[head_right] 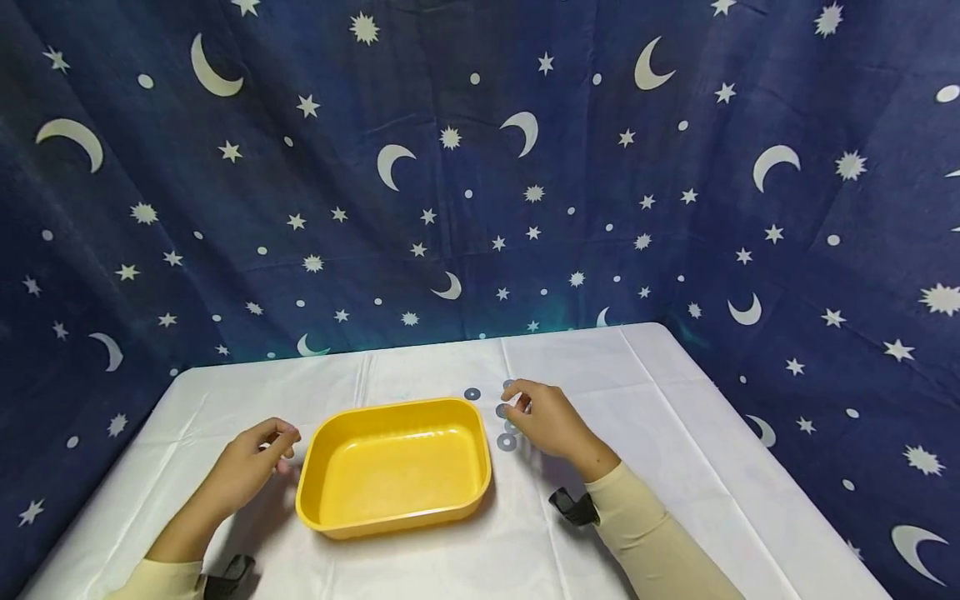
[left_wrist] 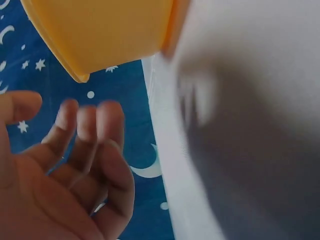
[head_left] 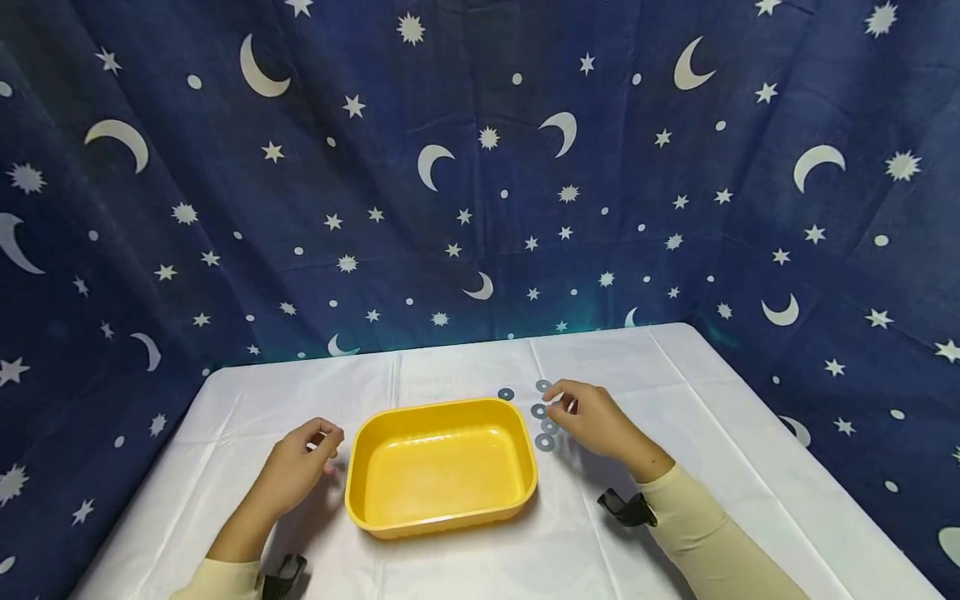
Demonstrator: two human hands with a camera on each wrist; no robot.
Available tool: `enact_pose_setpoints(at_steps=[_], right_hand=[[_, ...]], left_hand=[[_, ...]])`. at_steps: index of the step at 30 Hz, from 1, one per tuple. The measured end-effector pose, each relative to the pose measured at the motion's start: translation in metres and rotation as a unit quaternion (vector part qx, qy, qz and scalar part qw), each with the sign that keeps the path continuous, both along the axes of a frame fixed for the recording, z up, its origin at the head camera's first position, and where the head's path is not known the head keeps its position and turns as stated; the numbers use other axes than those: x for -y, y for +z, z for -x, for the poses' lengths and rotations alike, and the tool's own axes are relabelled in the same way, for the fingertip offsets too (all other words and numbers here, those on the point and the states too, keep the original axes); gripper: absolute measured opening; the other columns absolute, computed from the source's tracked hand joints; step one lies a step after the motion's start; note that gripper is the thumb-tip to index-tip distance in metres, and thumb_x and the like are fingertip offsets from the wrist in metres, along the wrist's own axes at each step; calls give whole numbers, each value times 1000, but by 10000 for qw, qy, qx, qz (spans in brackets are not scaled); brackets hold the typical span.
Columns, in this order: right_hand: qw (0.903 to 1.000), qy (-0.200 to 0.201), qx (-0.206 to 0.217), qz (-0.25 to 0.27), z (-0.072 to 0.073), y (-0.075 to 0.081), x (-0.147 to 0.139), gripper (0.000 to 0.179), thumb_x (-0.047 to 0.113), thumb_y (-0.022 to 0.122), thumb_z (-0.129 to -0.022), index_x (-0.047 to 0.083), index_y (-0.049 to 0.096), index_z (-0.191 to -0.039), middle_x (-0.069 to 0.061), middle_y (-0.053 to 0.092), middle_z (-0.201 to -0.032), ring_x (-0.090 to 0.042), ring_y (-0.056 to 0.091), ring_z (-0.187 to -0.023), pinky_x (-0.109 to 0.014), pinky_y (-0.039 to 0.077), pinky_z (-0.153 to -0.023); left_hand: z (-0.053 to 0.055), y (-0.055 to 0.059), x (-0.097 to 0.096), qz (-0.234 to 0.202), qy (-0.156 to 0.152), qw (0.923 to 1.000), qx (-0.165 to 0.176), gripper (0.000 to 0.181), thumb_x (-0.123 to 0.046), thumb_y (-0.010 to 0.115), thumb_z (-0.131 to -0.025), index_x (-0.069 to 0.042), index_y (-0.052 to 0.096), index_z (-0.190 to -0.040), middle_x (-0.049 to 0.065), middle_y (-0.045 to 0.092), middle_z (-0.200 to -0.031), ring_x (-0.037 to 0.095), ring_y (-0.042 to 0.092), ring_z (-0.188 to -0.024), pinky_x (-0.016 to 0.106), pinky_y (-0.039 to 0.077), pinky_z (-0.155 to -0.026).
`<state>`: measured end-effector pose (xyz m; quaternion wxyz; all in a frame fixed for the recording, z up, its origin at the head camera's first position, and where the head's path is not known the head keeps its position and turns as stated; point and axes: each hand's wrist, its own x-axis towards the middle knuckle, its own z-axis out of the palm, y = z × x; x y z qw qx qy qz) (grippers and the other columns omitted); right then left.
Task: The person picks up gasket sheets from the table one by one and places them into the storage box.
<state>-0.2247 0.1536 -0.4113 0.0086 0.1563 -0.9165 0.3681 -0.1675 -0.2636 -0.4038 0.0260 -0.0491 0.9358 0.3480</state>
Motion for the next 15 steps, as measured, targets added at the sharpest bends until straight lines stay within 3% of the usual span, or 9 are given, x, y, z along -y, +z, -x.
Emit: enact_pose_setpoints(at_steps=[4, 7, 11, 15], right_hand=[[9970, 278, 650, 308, 4, -12, 3, 15, 12, 66, -93, 7, 68, -107, -4, 59, -74, -18, 54, -59, -25, 45, -51], [9936, 401, 1000, 351, 5, -22, 3, 15, 11, 65, -94, 6, 67, -108, -5, 58, -73, -21, 57, -52, -26, 47, -48], [9925, 455, 1108, 229, 8, -31, 1, 14, 9, 66, -93, 5, 65, -107, -5, 57, -69, -20, 56, -47, -26, 47, -47], [9914, 475, 1217, 109, 9, -36, -1, 15, 8, 69, -92, 6, 64, -106, -5, 55, -66, -14, 51, -45, -23, 42, -44]], left_hand=[[3, -9, 0, -718, -85, 9964, 437, 33, -37, 48, -104, -7, 61, -102, 6, 61, -85, 18, 59, -71, 27, 45, -62], [4, -16, 0, -1276, -277, 9888, 717, 32, -34, 47, -105, -5, 59, -104, 6, 58, -85, 18, 58, -72, 28, 50, -63], [5, -24, 2, -1864, -639, 9760, 928, 33, -33, 50, -104, -1, 54, -110, 6, 53, -84, 16, 55, -73, 26, 52, -65], [4, -29, 6, -2072, -966, 9679, 1045, 32, -31, 52, -103, 0, 49, -112, 4, 50, -82, 14, 52, -72, 23, 52, -65]])
